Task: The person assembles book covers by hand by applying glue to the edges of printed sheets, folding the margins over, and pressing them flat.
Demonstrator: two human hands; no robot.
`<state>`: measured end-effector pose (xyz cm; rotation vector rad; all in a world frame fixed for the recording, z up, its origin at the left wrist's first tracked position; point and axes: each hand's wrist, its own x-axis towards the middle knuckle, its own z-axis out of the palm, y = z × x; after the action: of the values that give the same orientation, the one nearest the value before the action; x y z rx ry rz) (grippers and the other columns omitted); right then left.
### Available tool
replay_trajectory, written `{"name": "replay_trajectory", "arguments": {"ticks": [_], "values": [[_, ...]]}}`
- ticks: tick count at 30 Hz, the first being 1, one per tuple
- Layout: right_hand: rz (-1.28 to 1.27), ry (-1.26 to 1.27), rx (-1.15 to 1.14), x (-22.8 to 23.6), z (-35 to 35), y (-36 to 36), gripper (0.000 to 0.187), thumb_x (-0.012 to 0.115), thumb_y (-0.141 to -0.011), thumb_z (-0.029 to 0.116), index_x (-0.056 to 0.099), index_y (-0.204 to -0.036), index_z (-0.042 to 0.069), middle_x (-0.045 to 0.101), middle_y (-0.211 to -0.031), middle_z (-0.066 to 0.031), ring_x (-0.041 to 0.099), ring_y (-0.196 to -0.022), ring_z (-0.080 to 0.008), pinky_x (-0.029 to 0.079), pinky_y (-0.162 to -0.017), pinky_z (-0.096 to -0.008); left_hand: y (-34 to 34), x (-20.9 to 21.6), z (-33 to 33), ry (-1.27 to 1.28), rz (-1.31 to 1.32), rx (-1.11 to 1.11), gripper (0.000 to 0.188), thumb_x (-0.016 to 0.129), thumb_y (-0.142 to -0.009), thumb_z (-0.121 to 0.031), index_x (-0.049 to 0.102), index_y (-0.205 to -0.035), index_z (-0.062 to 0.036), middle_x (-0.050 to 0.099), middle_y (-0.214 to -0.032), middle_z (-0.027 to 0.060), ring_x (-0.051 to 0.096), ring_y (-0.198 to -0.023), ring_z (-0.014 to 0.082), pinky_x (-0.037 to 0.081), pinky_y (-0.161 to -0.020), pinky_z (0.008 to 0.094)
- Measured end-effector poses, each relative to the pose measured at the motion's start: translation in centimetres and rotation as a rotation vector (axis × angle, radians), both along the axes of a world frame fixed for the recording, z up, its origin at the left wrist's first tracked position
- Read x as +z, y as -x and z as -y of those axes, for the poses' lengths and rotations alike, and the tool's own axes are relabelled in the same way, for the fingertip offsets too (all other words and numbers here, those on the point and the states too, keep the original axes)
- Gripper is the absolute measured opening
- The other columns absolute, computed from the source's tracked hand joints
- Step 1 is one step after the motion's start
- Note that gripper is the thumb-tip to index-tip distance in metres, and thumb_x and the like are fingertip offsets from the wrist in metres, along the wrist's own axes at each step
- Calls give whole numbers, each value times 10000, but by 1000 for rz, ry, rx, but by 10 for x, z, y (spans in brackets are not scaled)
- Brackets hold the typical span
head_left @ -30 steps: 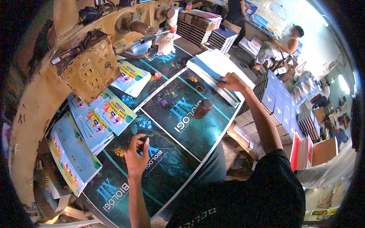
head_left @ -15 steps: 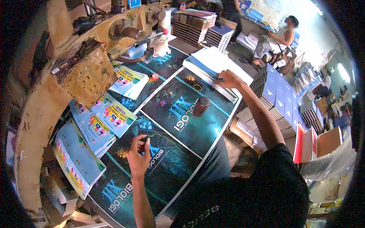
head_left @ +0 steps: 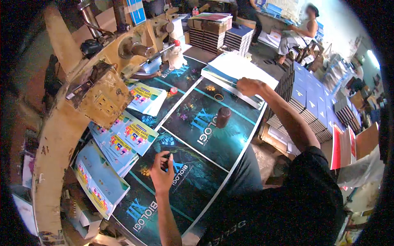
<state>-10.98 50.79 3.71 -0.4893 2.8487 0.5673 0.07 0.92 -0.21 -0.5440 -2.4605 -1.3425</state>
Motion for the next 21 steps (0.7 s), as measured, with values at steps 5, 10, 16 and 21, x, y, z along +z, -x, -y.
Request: {"name": "replay_trajectory", "arguments": {"ticks": [5, 10, 16, 21], "values": [[-302, 155, 26, -10, 10, -8, 138, 602, -714, 132, 685, -718, 21, 667, -708, -132, 658, -632, -275, 539, -561, -375, 1, 2, 3, -35, 37, 2, 137, 691, -904, -114, 653, -1025, -64, 602, -678, 33, 567, -573, 109, 454, -522, 267], [-495, 139, -135, -25, 56, -19, 230, 626, -723, 172, 651, -853, -16, 645, -842, -189, 657, -756, -315, 558, -595, -410, -1, -9, 13, -42, 70, 17, 150, 691, -902, -115, 640, -1033, -62, 604, -668, 44, 563, -553, 123, 454, -522, 279], [-813, 110, -46, -30, 57, -39, 205, 566, -822, 179, 633, -903, 3, 638, -852, -167, 648, -757, -284, 509, -653, -407, -3, -3, 8, -4, 40, 10, 132, 697, -889, -107, 642, -1001, -65, 595, -666, 36, 557, -534, 135, 441, -508, 288], [-634, 126, -262, -21, 62, -36, 216, 556, -845, 185, 631, -946, 10, 655, -913, -143, 668, -801, -287, 508, -682, -411, 0, -16, 9, -46, 118, 36, 130, 704, -888, -114, 650, -993, -60, 597, -652, 40, 556, -539, 133, 444, -511, 282]]}}
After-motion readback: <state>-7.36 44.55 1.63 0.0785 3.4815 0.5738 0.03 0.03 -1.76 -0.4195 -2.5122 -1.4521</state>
